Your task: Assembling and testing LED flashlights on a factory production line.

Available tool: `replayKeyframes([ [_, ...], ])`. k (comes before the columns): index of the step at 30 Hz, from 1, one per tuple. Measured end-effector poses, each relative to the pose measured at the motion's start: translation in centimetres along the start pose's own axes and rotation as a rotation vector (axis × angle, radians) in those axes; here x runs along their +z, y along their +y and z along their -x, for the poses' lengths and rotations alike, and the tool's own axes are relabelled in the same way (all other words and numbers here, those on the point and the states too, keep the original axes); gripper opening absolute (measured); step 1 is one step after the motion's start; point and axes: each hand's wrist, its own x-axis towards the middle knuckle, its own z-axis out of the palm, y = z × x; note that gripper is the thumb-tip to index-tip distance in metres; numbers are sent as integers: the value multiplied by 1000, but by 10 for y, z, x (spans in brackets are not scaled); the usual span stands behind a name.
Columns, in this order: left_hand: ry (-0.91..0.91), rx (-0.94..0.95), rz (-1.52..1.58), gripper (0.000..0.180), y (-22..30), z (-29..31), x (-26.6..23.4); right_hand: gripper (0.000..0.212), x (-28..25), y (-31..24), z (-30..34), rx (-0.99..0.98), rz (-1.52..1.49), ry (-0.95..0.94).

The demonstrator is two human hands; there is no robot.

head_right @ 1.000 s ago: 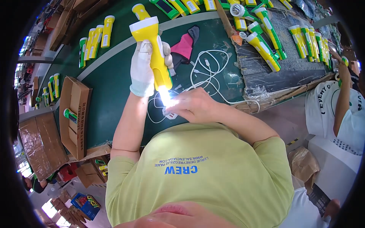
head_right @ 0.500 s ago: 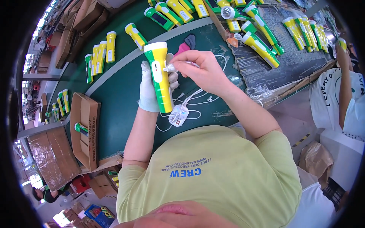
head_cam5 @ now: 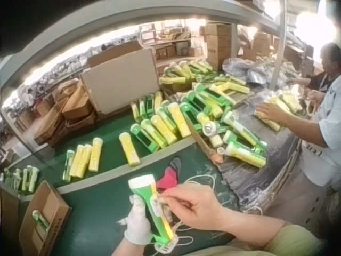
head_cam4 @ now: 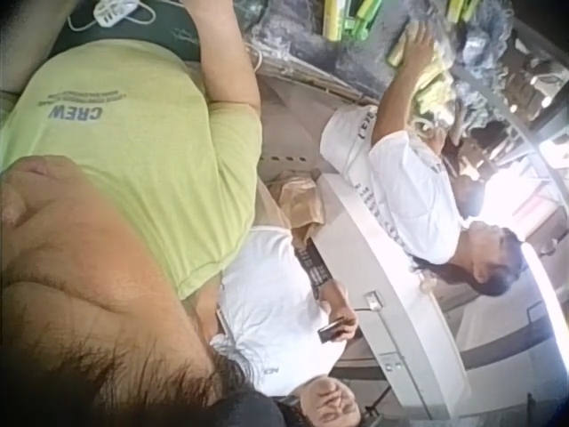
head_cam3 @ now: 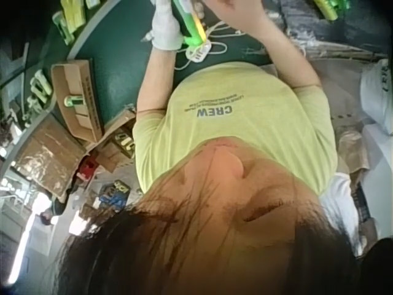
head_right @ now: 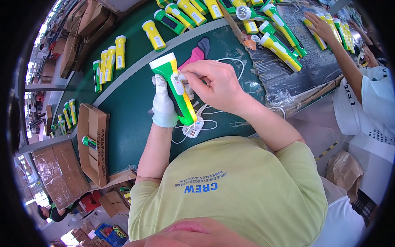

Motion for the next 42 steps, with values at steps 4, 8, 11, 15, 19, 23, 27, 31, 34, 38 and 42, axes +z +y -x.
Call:
replayKeyframes([
  [4,120,325,-394,57,-1,4,9,9,-4,2,0,-89,54,-4],
  [8,194,314,-346,58,6,9,26,8,-1,6,2,-42,-75,-22],
  [11,-105,-117,216,90,27,19,20,10,1,11,7,278,-417,-171],
  [15,-74,41,410,77,37,14,17,20,-16,65,9,706,-637,277],
  [19,190,35,352,61,22,1,5,21,-4,35,36,492,-534,41],
  [23,45,55,394,54,4,-1,2,51,27,4,42,282,-81,-240],
  [27,-49,96,157,41,3,6,9,50,22,1,31,360,-91,-367],
  [31,-95,53,185,44,5,7,7,45,24,-3,32,420,-92,-379],
  [34,-90,99,76,46,8,6,1,32,20,0,33,356,-82,-359],
  [38,103,595,-1183,47,25,11,-13,21,-11,19,14,405,-453,-19],
  [42,-94,825,-1659,54,55,8,1,49,-3,3,9,199,-332,-68],
])
